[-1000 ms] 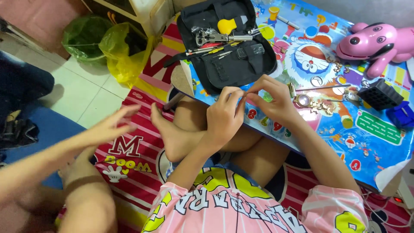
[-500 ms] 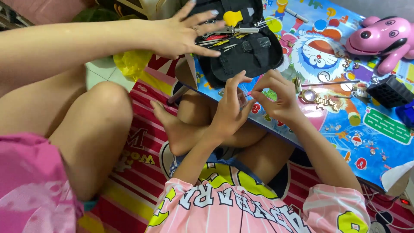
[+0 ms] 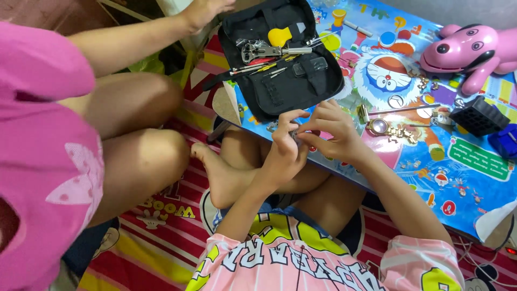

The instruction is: Using a specialized repair kit to remove pins and adjust the length of a metal watch band.

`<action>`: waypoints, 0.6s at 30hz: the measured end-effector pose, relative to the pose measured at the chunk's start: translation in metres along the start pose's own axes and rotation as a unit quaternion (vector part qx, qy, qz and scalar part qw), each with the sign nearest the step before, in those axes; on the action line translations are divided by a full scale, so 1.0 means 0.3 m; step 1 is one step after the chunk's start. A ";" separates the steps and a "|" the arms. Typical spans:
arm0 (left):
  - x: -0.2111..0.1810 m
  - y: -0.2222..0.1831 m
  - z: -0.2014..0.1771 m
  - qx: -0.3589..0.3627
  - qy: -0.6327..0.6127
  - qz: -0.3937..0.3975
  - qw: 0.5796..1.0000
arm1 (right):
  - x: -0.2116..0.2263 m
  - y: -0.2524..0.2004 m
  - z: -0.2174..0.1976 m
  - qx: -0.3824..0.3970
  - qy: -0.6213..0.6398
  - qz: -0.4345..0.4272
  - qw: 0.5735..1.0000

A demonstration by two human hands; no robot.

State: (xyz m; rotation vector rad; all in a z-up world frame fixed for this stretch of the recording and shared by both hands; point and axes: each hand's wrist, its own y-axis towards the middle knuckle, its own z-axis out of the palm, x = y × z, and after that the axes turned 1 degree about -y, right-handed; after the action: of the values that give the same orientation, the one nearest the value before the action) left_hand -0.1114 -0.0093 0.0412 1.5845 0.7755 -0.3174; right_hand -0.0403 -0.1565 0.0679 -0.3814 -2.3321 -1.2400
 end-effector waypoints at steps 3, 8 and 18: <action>0.012 0.001 -0.004 -0.005 -0.001 -0.011 1.000 | -0.018 -0.011 -0.004 0.013 0.000 0.005 1.000; 0.003 0.015 -0.031 -0.006 -0.024 -0.034 0.999 | -0.012 -0.018 -0.016 0.040 -0.018 0.010 0.999; 0.111 -0.052 -0.007 0.042 -0.266 -0.114 0.956 | -0.011 -0.024 -0.061 0.064 -0.039 0.019 0.997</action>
State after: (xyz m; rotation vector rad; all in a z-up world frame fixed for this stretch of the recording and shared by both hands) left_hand -0.0972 0.0024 0.0092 1.3922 0.5234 -0.9131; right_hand -0.0356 -0.1758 0.0698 -0.4351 -2.4431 -1.0693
